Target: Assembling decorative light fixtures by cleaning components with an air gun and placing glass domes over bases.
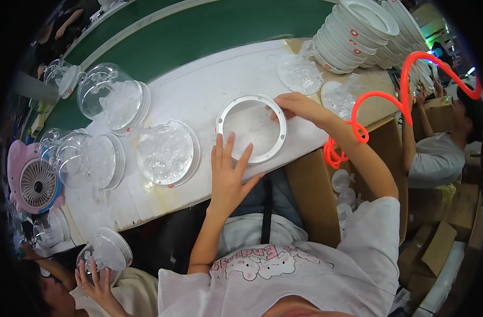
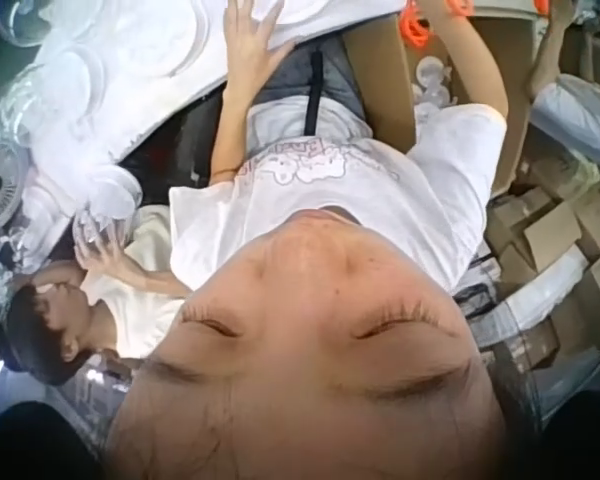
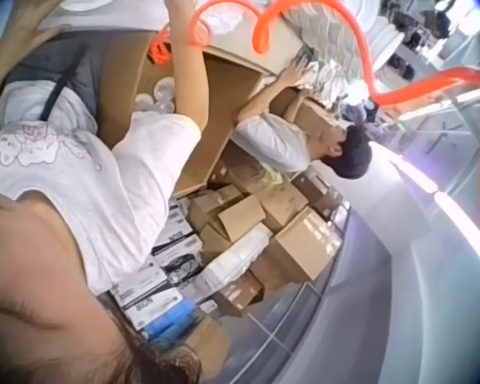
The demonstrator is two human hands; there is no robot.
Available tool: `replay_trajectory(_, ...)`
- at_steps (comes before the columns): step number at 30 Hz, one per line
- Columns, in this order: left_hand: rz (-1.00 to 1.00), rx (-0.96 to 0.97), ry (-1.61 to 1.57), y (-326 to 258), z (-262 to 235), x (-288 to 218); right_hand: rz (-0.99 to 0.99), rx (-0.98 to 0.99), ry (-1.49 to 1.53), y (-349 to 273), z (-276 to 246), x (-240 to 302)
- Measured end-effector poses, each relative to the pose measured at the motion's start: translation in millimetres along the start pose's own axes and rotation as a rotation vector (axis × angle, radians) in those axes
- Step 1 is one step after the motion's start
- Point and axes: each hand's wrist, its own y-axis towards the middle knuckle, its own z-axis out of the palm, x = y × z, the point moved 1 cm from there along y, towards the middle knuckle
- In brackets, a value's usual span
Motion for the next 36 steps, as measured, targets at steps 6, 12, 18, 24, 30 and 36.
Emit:
replay_trajectory(6, 0.021, -0.008, -0.101, -3.2, 1.2, 12.2, -0.527, -0.589, -0.766, -17.2, -2.8, 41.1)
replay_trajectory(12, -0.025, -0.07, -0.116, 12.8, -2.5, 6.3, -0.635, -0.96, -1.046, -6.7, -66.7, 62.8)
replay_trajectory(18, -0.178, -0.221, 0.033, 7.1, 31.8, -12.3, -0.084, -0.816, -1.157, 25.1, -60.3, 55.2)
replay_trajectory(24, -0.148, -0.238, -0.442, 9.8, 22.8, -32.9, -0.185, -0.759, -1.134, 35.2, -68.0, 41.4)
replay_trajectory(30, -0.086, -0.035, -0.198, 49.4, 17.3, 8.8, -0.262, -0.787, -1.027, 30.4, -56.7, 39.5)
replay_trajectory(36, -0.176, -0.01, -0.277, 50.0, 36.9, 4.8, -0.324, -0.775, -0.768, 30.4, -76.7, 27.8)
